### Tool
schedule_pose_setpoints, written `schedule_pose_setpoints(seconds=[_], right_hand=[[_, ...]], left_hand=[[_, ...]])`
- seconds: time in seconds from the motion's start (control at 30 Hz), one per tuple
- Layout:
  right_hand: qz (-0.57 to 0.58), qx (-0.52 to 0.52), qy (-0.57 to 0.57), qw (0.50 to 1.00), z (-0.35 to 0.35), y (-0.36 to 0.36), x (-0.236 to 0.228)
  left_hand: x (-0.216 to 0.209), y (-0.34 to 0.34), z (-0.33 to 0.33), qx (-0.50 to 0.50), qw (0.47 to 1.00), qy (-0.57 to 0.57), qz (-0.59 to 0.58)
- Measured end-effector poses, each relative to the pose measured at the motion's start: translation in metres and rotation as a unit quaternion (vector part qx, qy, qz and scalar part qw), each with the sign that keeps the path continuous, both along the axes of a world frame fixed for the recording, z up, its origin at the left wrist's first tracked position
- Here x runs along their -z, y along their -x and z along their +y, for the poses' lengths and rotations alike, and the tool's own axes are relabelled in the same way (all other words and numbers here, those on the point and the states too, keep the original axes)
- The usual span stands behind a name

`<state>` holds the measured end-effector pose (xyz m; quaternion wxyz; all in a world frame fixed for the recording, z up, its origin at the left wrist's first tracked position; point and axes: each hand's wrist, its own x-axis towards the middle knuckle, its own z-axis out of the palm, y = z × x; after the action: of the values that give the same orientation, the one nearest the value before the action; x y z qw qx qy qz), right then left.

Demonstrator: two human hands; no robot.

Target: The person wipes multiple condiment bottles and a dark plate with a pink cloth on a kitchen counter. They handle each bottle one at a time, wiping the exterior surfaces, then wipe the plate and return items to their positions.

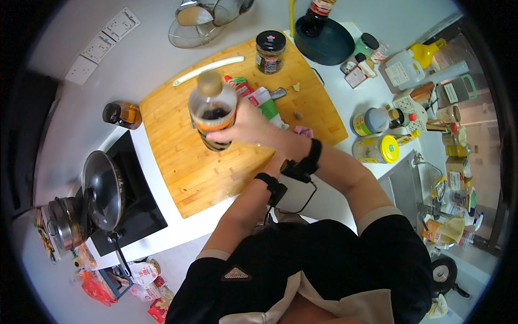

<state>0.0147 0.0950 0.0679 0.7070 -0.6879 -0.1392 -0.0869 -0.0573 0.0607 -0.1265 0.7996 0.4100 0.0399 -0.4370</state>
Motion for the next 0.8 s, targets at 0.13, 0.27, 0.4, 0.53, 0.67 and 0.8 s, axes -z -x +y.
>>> schedule_pose_setpoints(seconds=[0.13,0.27,0.4,0.53,0.67,0.8], right_hand=[[-0.038,0.059,0.001,0.998,-0.078,0.005,-0.058],[-0.033,0.244,0.002,0.969,-0.162,-0.004,-0.088],[-0.112,0.440,0.020,0.891,-0.242,-0.034,-0.071],[-0.008,0.590,0.085,0.803,-0.317,-0.078,-0.034],[0.016,0.607,0.138,0.782,-0.361,-0.112,0.006],[0.037,0.601,0.133,0.787,-0.392,-0.145,0.035]], left_hand=[[0.005,0.000,0.008,-0.029,0.964,-0.093,-0.248],[-0.019,0.002,0.000,-0.032,0.929,-0.175,-0.323],[-0.031,-0.001,-0.012,-0.037,0.925,-0.176,-0.334],[-0.027,-0.003,-0.028,-0.055,0.935,-0.099,-0.336],[-0.020,-0.008,-0.043,-0.045,0.943,-0.078,-0.321],[-0.009,-0.019,-0.048,-0.049,0.887,-0.116,-0.445]])
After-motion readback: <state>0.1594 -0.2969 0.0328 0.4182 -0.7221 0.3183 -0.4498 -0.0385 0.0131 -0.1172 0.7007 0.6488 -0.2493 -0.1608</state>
